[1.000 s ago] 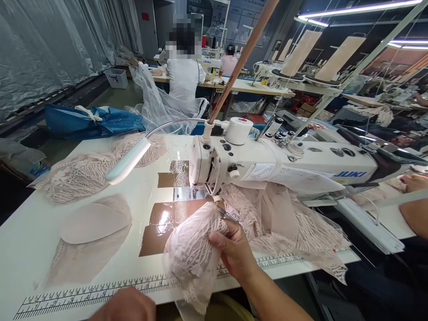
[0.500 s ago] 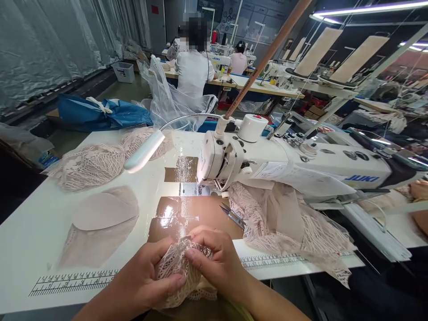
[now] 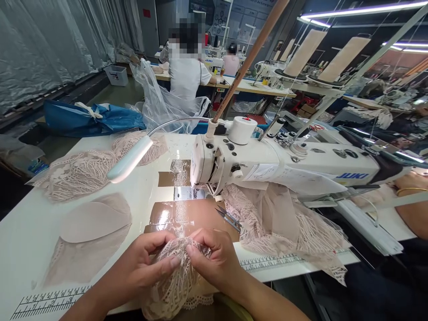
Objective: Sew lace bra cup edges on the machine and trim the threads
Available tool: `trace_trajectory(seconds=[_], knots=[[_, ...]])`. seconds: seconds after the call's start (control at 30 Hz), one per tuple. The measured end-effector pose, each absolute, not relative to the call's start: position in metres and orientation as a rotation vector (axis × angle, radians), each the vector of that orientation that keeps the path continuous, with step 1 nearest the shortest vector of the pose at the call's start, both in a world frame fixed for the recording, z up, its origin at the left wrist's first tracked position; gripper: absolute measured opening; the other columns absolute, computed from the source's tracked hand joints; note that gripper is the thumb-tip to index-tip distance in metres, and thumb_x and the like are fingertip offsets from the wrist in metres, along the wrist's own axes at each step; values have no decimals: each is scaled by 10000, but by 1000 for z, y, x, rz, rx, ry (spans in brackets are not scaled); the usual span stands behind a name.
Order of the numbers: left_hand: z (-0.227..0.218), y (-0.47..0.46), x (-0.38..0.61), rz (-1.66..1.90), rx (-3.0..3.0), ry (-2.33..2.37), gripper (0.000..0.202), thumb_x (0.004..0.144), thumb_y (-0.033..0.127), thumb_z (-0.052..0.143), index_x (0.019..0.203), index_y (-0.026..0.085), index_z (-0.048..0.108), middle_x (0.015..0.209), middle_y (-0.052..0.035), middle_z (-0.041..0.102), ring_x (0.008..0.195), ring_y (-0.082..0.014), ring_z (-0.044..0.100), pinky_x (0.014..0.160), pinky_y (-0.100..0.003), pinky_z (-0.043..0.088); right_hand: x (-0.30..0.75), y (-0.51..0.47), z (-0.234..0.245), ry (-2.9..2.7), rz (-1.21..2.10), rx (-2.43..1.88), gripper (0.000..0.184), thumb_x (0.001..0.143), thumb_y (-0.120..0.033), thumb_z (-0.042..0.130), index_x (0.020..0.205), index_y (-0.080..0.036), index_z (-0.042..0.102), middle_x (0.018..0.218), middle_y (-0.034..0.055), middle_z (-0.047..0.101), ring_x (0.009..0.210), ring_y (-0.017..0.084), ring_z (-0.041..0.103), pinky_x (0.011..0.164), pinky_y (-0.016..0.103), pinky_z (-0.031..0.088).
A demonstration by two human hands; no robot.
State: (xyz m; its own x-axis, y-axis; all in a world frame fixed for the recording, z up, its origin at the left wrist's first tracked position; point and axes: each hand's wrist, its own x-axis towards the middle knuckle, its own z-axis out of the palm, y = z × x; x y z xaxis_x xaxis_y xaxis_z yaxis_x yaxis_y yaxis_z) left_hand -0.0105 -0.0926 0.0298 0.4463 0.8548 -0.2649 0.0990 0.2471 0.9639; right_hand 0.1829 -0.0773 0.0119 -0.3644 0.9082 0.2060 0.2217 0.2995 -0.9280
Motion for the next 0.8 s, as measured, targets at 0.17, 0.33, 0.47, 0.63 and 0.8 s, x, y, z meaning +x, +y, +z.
trace_trajectory(seconds=[0.17,0.33,0.47,0.63,0.8], knots=[[27,-87,-11,611,1217,942,247,843,389,607,787,150,623,706,-9,509,654,-134,450,579,-208,369,185,-76,11,-1732,1176,-1030,233,771,-198,537,562,-184,434,556,-25,512,519,94,437,495,214,325],[26,-81,-10,585,1198,907,281,857,412,586,799,140,626,734,-22,518,670,-137,447,584,-215,363,187,-75,11,-1694,1206,-1057,238,740,-217,548,541,-186,421,525,-38,467,495,85,397,475,211,299],[28,-80,-8,597,1159,910,287,867,397,581,750,137,615,694,-8,511,636,-119,431,566,-203,345,188,-75,12,-1665,1244,-1040,239,728,-220,556,536,-187,418,518,-41,442,498,84,384,477,209,297],[22,-86,8,716,914,871,313,802,399,668,669,131,576,583,19,479,527,-83,387,497,-182,299,188,-73,10,-1564,1392,-1015,251,720,-250,595,540,-177,436,541,-38,438,515,82,370,484,211,288],[17,-91,9,955,450,906,196,719,330,718,709,158,623,585,-23,609,535,-163,572,524,-254,449,195,-59,3,-1254,1827,-979,305,706,-410,704,659,-159,538,573,-37,503,531,80,428,511,204,342]])
